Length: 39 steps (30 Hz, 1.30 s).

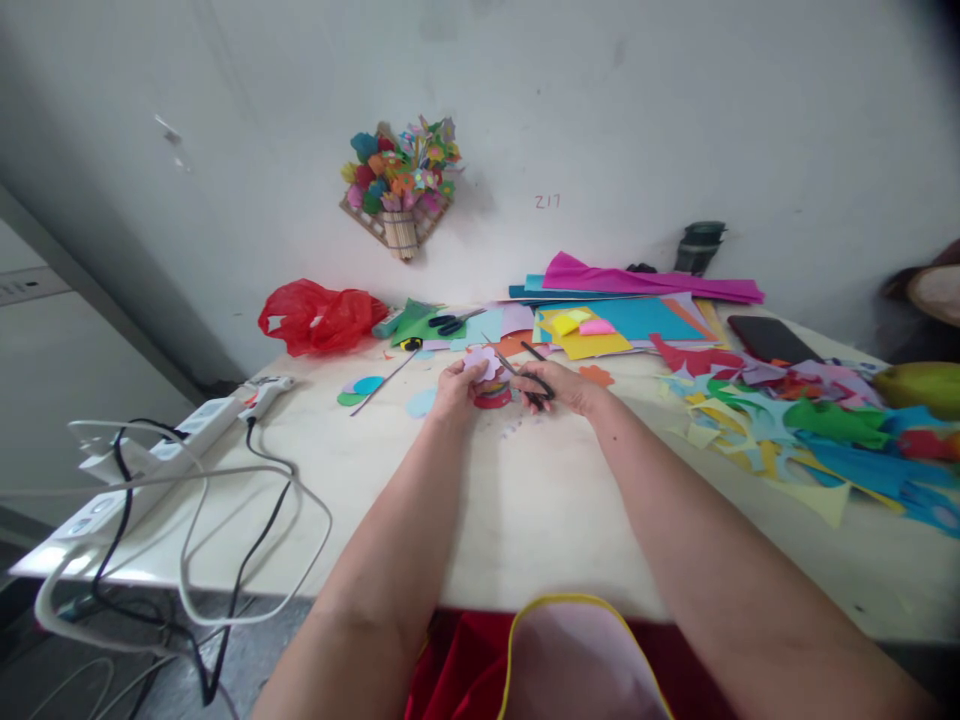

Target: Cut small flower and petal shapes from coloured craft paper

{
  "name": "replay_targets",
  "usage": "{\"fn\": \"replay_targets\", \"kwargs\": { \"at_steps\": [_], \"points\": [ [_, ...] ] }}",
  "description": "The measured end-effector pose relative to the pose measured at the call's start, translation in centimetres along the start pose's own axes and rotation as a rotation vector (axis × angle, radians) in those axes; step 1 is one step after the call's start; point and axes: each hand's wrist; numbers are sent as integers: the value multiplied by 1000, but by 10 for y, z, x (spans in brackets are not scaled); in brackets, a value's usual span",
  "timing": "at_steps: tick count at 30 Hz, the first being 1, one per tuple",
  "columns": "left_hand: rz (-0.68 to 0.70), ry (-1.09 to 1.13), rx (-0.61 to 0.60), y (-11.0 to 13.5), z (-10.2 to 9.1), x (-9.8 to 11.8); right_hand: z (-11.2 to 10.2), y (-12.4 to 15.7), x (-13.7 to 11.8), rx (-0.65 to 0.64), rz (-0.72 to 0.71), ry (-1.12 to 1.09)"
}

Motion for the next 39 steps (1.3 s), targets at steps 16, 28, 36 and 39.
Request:
{"fn": "replay_targets", "kwargs": {
  "at_steps": [16, 28, 36, 39],
  "points": [
    [17, 44, 40, -3, 0, -2, 3, -3, 3, 25, 7, 28],
    [21, 26, 51, -2, 0, -1, 3, -3, 2, 25, 9, 14],
    [22, 38, 55, -2, 0, -1, 3, -4, 3, 25, 33, -3],
    [19, 25, 70, -1, 2, 0, 4, -4, 1, 33, 52, -6]
  ]
}}
Point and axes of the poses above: each hand's wrist, its own y-axis away from the middle knuckle, its own z-axis out of the palm, x = y × z
